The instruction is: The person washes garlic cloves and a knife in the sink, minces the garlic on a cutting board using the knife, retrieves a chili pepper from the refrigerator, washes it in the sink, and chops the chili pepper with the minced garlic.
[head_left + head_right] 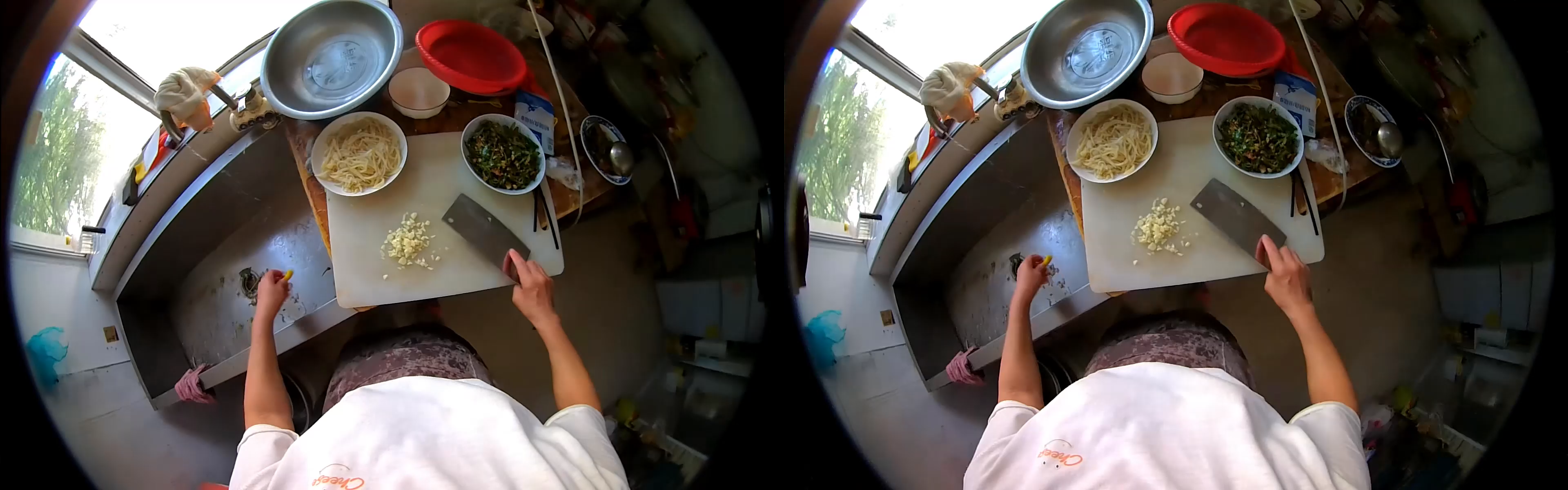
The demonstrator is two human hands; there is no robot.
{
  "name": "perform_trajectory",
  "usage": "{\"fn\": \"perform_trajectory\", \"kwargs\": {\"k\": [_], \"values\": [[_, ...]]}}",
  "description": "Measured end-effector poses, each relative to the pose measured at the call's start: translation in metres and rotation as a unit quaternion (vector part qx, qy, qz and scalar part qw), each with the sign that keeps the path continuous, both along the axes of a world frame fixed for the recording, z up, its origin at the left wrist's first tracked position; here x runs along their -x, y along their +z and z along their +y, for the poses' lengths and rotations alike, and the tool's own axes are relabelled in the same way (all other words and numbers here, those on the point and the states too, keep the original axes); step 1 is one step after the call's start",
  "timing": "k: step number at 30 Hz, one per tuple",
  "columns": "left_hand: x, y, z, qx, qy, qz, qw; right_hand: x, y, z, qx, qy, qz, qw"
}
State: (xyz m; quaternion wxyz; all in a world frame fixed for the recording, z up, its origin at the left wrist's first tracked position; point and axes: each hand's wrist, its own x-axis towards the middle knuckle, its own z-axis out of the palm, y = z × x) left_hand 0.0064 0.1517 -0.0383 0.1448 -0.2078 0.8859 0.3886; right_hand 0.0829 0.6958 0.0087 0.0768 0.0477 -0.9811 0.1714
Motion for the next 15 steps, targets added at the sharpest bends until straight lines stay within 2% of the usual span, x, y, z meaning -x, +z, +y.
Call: {"fn": "perform_trajectory", "kwargs": {"k": [1, 2, 3, 5, 6, 7, 9, 11, 13, 15], "values": [[-0.004, 0.001, 0.0, 0.344, -0.147, 0.053, 0.926, -0.001, 0.008, -0.002, 0.076, -0.01, 0.022, 0.997], [-0.004, 0.001, 0.0, 0.16, -0.067, 0.077, 0.982, -0.001, 0.018, -0.005, 0.153, -0.024, 0.045, 0.987], [0.0, 0.021, 0.017, -0.032, 0.011, 0.095, 0.995, -0.002, 0.028, -0.011, 0.182, -0.025, 0.006, 0.983], [0.007, 0.048, 0.051, -0.187, -0.029, 0.118, 0.975, -0.003, 0.061, -0.026, 0.233, -0.026, -0.076, 0.969], [0.009, 0.056, 0.067, -0.265, -0.047, 0.129, 0.954, -0.002, 0.089, -0.043, 0.354, -0.133, -0.256, 0.889], [0.011, 0.058, 0.077, -0.255, -0.092, 0.109, 0.956, -0.006, 0.085, -0.054, 0.452, -0.162, -0.305, 0.822], [0.008, 0.06, 0.099, -0.292, -0.108, 0.111, 0.944, -0.014, 0.089, -0.083, 0.505, -0.152, -0.364, 0.768], [0.006, 0.063, 0.104, -0.3, -0.099, 0.113, 0.942, -0.023, 0.078, -0.103, 0.494, -0.107, -0.38, 0.774], [0.002, 0.057, 0.105, -0.317, -0.089, 0.114, 0.937, -0.026, 0.067, -0.117, 0.436, -0.057, -0.4, 0.804], [0.001, 0.053, 0.101, -0.339, -0.091, 0.116, 0.929, -0.026, 0.063, -0.127, 0.397, -0.049, -0.413, 0.818]]}}
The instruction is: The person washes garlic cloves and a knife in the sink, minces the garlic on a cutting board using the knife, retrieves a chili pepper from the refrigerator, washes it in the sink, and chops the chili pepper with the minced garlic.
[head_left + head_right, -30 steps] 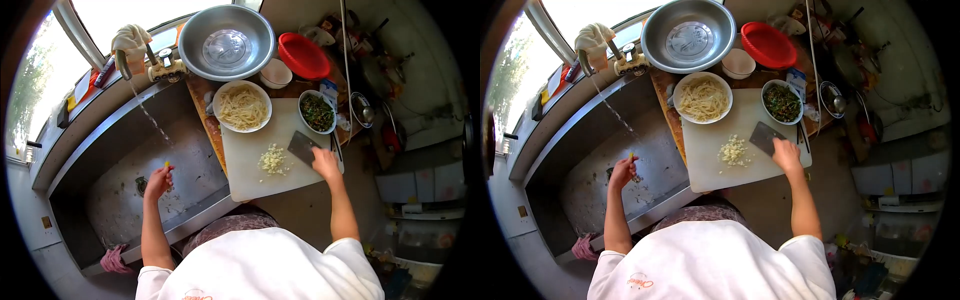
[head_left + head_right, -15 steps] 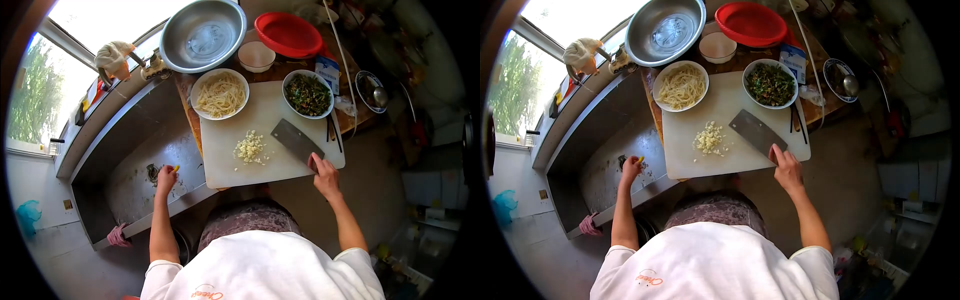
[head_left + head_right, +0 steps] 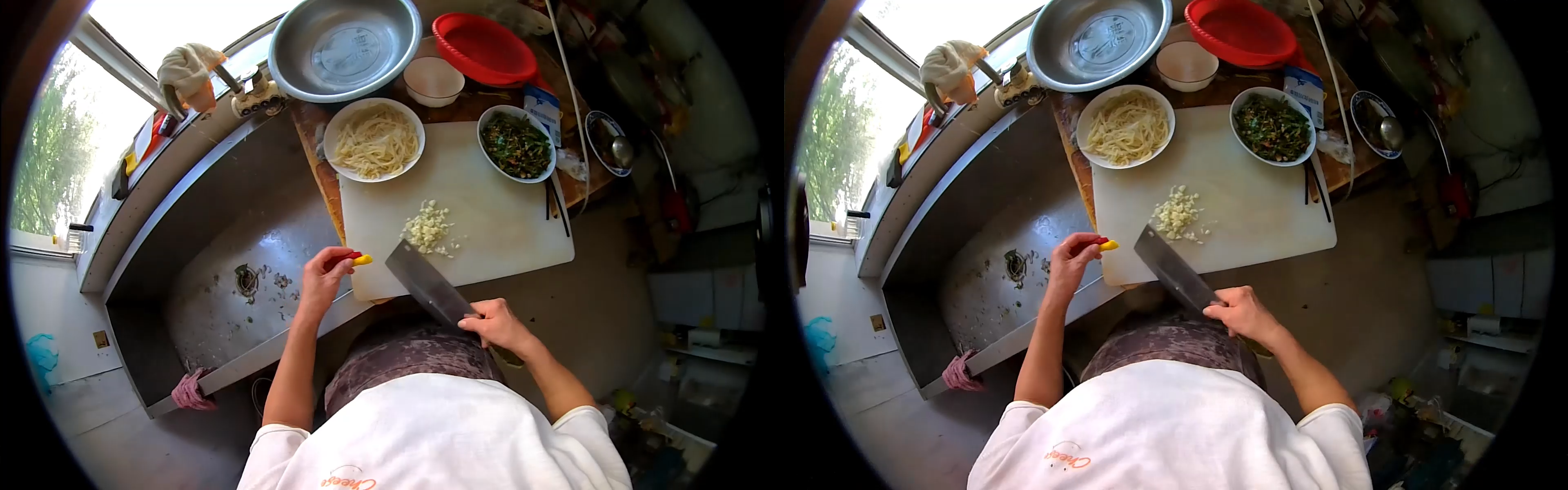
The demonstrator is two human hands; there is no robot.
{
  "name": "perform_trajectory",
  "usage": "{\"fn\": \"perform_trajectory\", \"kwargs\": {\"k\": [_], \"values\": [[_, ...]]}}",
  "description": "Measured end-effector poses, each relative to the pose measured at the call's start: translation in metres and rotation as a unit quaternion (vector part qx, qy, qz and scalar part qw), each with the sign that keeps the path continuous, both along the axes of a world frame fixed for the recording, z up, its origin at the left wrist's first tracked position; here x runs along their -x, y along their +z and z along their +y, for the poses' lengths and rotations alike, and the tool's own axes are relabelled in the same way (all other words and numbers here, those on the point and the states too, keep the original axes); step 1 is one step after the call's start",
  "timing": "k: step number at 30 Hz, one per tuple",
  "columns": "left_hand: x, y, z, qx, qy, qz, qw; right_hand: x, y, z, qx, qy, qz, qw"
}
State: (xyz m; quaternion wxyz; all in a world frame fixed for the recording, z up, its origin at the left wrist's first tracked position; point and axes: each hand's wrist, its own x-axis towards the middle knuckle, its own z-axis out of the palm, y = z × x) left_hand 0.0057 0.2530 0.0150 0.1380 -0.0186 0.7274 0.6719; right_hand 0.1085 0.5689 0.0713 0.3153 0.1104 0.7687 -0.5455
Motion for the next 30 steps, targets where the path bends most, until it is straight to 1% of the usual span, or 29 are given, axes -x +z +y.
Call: {"fn": "perform_trajectory", "kwargs": {"k": [1, 3, 4, 5, 7, 8, 9, 11, 12, 13, 14, 17, 19, 20, 23, 26, 30], "values": [[0.0, 0.0, 0.004, -0.022, 0.002, -0.002, 1.0, 0.0, -0.004, -0.001, -0.008, -0.015, 0.01, 1.0], [0.002, -0.004, 0.013, -0.006, -0.023, 0.014, 1.0, 0.004, -0.001, -0.006, -0.047, -0.04, 0.043, 0.997], [0.004, -0.007, 0.019, -0.001, -0.037, 0.022, 0.999, 0.006, 0.003, -0.01, -0.055, -0.034, 0.057, 0.996], [0.007, -0.013, 0.027, 0.03, -0.044, 0.052, 0.997, 0.007, 0.007, -0.012, -0.064, -0.029, 0.07, 0.995], [0.013, -0.023, 0.042, 0.129, -0.078, 0.183, 0.971, 0.004, 0.007, -0.015, -0.096, -0.006, 0.078, 0.992], [0.015, -0.029, 0.046, 0.179, -0.091, 0.247, 0.948, 0.0, 0.002, -0.018, -0.115, -0.005, 0.107, 0.988], [0.018, -0.027, 0.05, 0.235, -0.078, 0.351, 0.903, -0.003, -0.003, -0.02, -0.132, -0.004, 0.138, 0.982], [0.017, -0.02, 0.052, 0.32, -0.056, 0.444, 0.835, -0.009, -0.016, -0.02, -0.145, 0.021, 0.194, 0.97], [0.015, -0.015, 0.053, 0.362, -0.046, 0.485, 0.795, -0.011, -0.017, -0.02, -0.155, 0.023, 0.2, 0.967], [0.015, -0.014, 0.052, 0.368, -0.05, 0.496, 0.785, -0.011, -0.018, -0.021, -0.164, 0.026, 0.205, 0.965], [0.015, -0.017, 0.052, 0.348, -0.057, 0.495, 0.794, -0.01, -0.018, -0.022, -0.172, 0.028, 0.212, 0.962], [0.01, -0.024, 0.048, 0.293, -0.074, 0.485, 0.821, -0.004, -0.006, -0.019, -0.172, 0.05, 0.173, 0.969], [0.008, -0.017, 0.047, 0.262, -0.066, 0.471, 0.84, -0.003, -0.011, -0.016, -0.153, 0.048, 0.205, 0.966], [0.008, -0.016, 0.046, 0.263, -0.074, 0.471, 0.839, -0.003, -0.013, -0.013, -0.144, 0.049, 0.221, 0.963], [0.01, -0.015, 0.042, 0.274, -0.102, 0.464, 0.836, 0.0, -0.013, -0.008, -0.162, 0.075, 0.219, 0.959], [0.01, -0.02, 0.044, 0.304, -0.131, 0.491, 0.806, 0.005, -0.008, -0.007, -0.176, 0.106, 0.225, 0.953], [0.006, -0.027, 0.046, 0.323, -0.096, 0.481, 0.809, 0.008, -0.007, -0.004, -0.191, 0.147, 0.25, 0.938]]}}
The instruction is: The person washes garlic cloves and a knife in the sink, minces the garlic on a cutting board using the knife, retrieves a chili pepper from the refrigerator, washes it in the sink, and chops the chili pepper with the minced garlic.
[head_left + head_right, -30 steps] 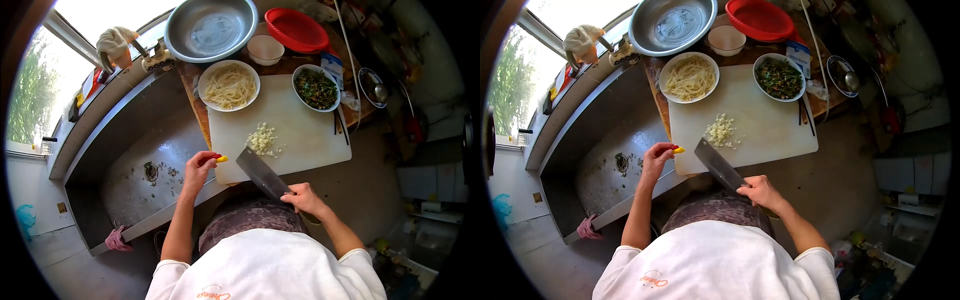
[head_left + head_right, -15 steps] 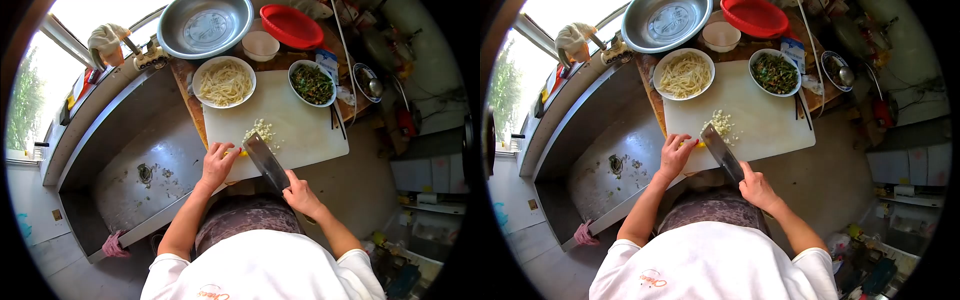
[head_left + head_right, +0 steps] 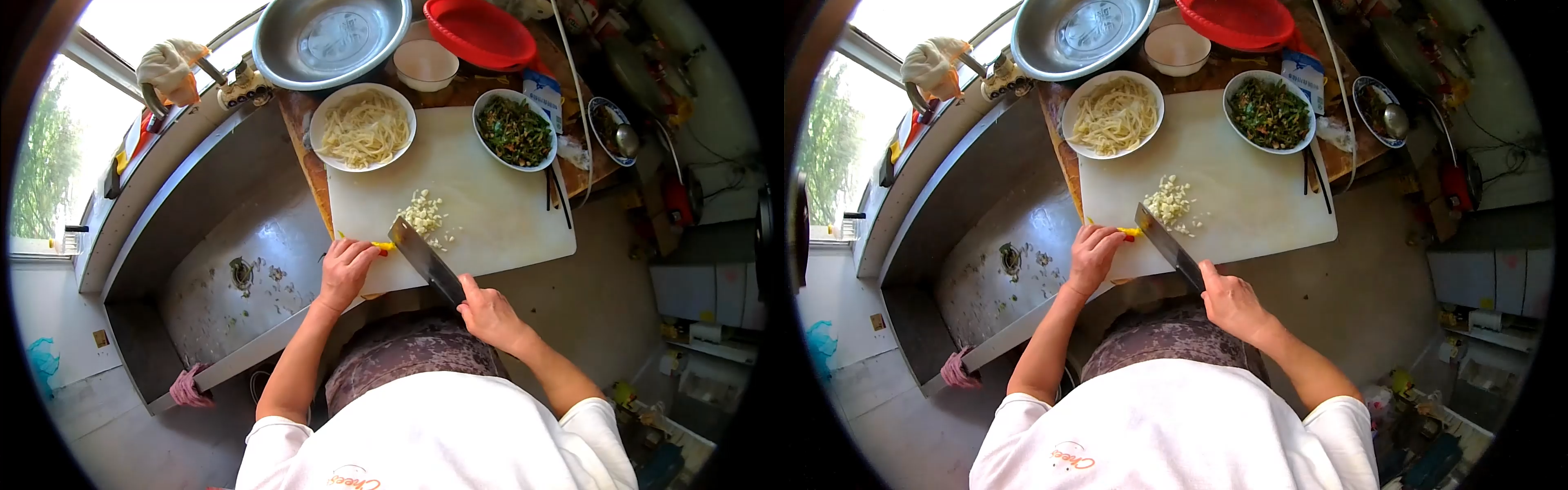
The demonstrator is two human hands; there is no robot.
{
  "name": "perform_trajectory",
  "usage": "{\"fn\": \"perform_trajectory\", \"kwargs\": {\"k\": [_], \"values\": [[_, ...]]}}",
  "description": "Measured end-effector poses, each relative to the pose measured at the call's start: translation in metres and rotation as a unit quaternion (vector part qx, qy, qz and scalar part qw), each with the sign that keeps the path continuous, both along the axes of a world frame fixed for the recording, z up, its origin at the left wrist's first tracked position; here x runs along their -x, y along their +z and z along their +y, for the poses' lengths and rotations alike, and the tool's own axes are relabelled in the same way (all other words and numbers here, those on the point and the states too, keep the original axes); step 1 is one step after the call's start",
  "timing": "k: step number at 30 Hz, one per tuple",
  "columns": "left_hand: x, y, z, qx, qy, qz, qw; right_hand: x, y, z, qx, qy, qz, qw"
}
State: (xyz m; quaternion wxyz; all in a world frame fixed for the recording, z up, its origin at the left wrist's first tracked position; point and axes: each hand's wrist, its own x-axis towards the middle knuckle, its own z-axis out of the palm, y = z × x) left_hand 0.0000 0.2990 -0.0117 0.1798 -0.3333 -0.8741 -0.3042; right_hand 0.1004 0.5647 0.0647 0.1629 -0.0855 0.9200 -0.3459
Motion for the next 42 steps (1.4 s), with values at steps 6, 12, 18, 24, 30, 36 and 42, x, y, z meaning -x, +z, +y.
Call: {"fn": "perform_trajectory", "kwargs": {"k": [6, 12, 18, 24, 30, 36, 42], "values": [[0.003, 0.003, 0.0, 0.045, 0.005, 0.036, 0.998, 0.003, 0.004, -0.003, -0.062, 0.074, 0.065, 0.993], [0.005, -0.006, -0.002, 0.057, -0.024, -0.004, 0.998, 0.008, 0.009, -0.006, -0.064, 0.085, 0.073, 0.992], [0.011, 0.008, -0.004, 0.096, -0.035, 0.041, 0.994, 0.021, 0.022, -0.01, -0.057, 0.072, 0.049, 0.995], [0.027, 0.015, -0.01, 0.102, -0.099, 0.002, 0.99, 0.02, 0.019, -0.011, -0.049, 0.055, 0.017, 0.997], [0.031, 0.009, -0.017, 0.091, -0.124, 0.013, 0.988, 0.025, 0.017, -0.018, -0.003, 0.031, 0.03, 0.999], [0.035, 0.011, -0.015, 0.095, -0.138, 0.019, 0.986, 0.037, 0.02, -0.031, -0.02, 0.04, -0.004, 0.999], [0.041, 0.009, -0.016, 0.096, -0.171, -0.003, 0.981, 0.047, 0.025, -0.037, -0.032, 0.053, 0.011, 0.998]]}}
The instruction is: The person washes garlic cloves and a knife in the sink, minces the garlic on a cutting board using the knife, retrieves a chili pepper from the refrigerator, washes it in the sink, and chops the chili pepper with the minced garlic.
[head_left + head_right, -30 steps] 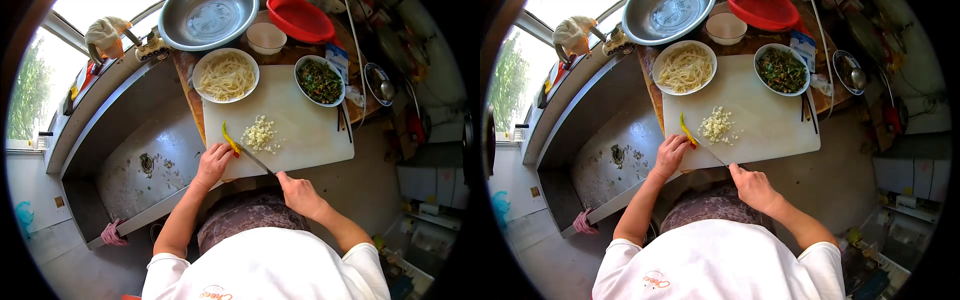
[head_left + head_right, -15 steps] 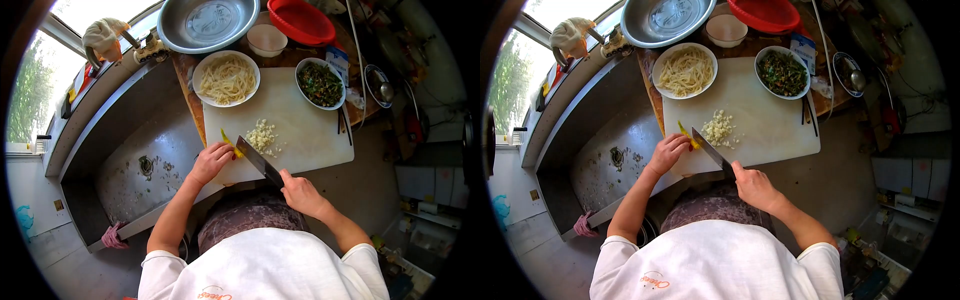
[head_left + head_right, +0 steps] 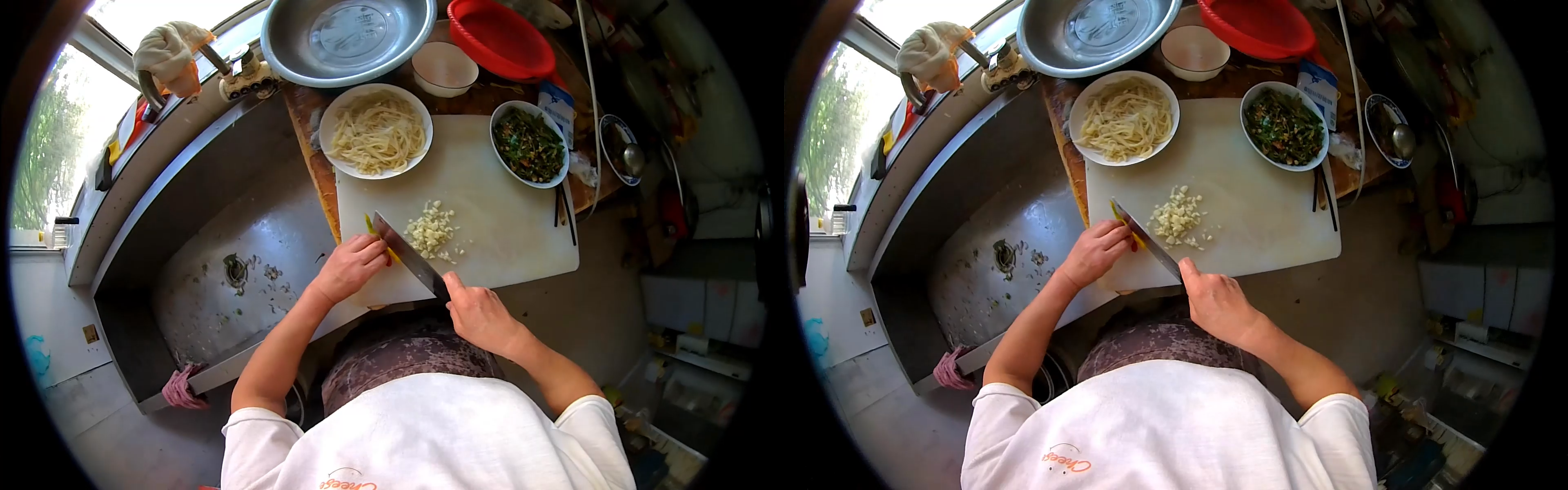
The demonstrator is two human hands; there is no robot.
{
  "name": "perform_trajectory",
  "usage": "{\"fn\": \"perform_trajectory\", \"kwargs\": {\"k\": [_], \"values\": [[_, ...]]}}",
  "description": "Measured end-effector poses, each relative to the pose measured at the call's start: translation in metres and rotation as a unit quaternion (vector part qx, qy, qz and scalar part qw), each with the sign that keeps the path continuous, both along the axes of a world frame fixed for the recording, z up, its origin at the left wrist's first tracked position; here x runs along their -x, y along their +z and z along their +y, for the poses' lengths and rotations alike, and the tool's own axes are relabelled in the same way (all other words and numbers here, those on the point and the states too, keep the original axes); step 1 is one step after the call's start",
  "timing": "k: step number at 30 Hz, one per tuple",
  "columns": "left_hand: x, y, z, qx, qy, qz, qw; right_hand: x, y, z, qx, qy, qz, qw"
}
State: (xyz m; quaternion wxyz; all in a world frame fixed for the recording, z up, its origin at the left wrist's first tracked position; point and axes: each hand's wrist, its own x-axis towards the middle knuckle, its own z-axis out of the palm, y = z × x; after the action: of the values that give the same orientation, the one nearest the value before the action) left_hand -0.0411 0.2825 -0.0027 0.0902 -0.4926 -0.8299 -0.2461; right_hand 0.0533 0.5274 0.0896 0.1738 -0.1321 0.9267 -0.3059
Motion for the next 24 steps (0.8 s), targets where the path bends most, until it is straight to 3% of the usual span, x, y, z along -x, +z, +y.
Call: {"fn": "perform_trajectory", "kwargs": {"k": [13, 24], "values": [[0.004, -0.007, -0.001, -0.052, -0.011, -0.002, 0.999, 0.024, 0.005, -0.004, -0.033, 0.046, -0.031, 0.998], [0.003, -0.009, 0.001, -0.039, -0.017, 0.003, 0.999, 0.022, -0.03, -0.017, -0.074, 0.023, 0.017, 0.997]]}}
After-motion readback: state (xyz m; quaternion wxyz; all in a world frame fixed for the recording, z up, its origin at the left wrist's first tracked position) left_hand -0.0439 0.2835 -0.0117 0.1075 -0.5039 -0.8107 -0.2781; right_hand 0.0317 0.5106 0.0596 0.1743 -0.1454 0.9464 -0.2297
